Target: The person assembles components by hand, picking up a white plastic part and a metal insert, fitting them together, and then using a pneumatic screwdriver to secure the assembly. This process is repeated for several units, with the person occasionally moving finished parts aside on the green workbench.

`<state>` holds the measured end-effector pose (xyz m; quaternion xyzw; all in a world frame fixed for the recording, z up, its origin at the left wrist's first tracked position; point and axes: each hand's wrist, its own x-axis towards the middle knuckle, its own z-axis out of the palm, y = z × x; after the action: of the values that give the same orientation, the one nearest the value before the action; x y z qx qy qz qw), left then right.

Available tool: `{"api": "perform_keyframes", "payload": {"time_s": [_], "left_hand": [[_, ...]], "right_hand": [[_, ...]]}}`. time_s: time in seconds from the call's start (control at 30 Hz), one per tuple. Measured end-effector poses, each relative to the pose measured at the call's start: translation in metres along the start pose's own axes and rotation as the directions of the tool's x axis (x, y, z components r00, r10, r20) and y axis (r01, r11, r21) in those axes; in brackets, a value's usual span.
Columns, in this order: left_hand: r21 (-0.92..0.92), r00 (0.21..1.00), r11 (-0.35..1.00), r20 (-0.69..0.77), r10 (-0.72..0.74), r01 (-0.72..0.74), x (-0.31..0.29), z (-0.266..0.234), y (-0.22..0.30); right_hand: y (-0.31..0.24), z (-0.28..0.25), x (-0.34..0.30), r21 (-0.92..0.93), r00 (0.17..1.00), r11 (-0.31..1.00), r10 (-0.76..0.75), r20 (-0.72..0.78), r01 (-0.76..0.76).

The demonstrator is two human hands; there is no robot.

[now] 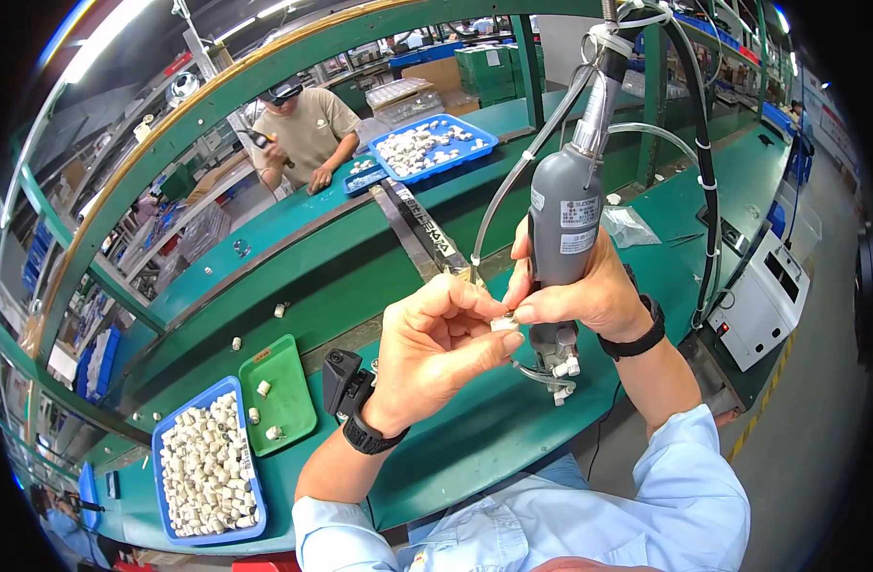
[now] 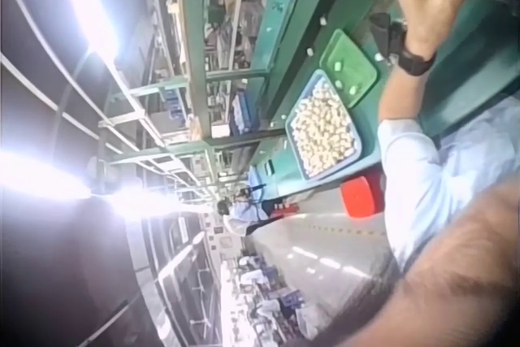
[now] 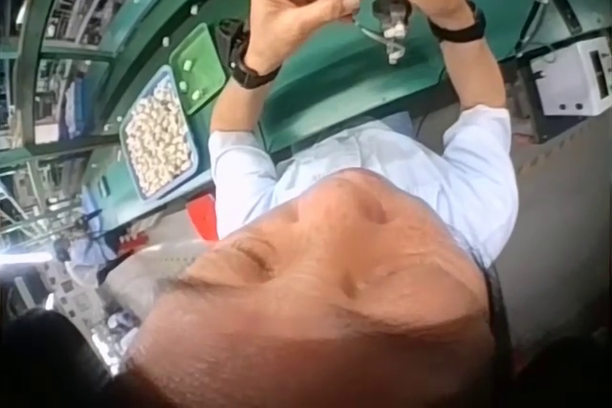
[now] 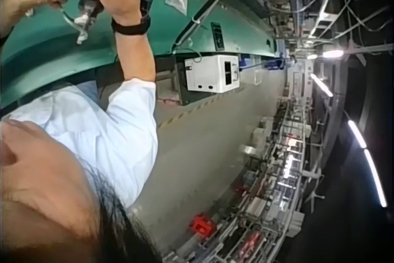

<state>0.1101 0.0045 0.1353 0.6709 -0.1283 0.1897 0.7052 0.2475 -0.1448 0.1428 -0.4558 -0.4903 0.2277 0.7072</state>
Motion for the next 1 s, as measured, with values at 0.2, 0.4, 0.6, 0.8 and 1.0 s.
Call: {"api": "perform_keyframes", "payload": {"time_s": [0.2,0.4,0.6,0.8,1.0], "left_hand": [[0.237,0.984,0.958,-0.046,0.174,-0.158,-0.027,0.0,0.003],[0.707,0.939,0.637,0.117,0.324,-0.308,-0.067,-0.028,-0.046],[0.838,0.954,0.459,0.229,0.194,-0.295,-0.103,-0.051,-0.118],[0.865,0.944,0.404,0.202,0.262,-0.297,-0.111,-0.062,-0.131],[0.817,0.991,0.572,-0.002,0.13,-0.073,-0.117,-0.061,-0.132]], "right_hand": [[-0.01,0.001,-0.003,-0.025,0.992,1.0,-0.011,-0.125,0.008],[-0.019,-0.01,-0.004,-0.099,0.968,0.995,-0.052,-0.245,0.029],[-0.006,-0.016,0.0,-0.213,0.949,0.971,-0.162,-0.27,0.105],[-0.001,-0.017,-0.002,-0.303,0.919,0.944,-0.232,-0.32,0.133],[-0.001,-0.035,-0.006,-0.371,0.951,0.921,-0.212,-0.223,0.119]]}}
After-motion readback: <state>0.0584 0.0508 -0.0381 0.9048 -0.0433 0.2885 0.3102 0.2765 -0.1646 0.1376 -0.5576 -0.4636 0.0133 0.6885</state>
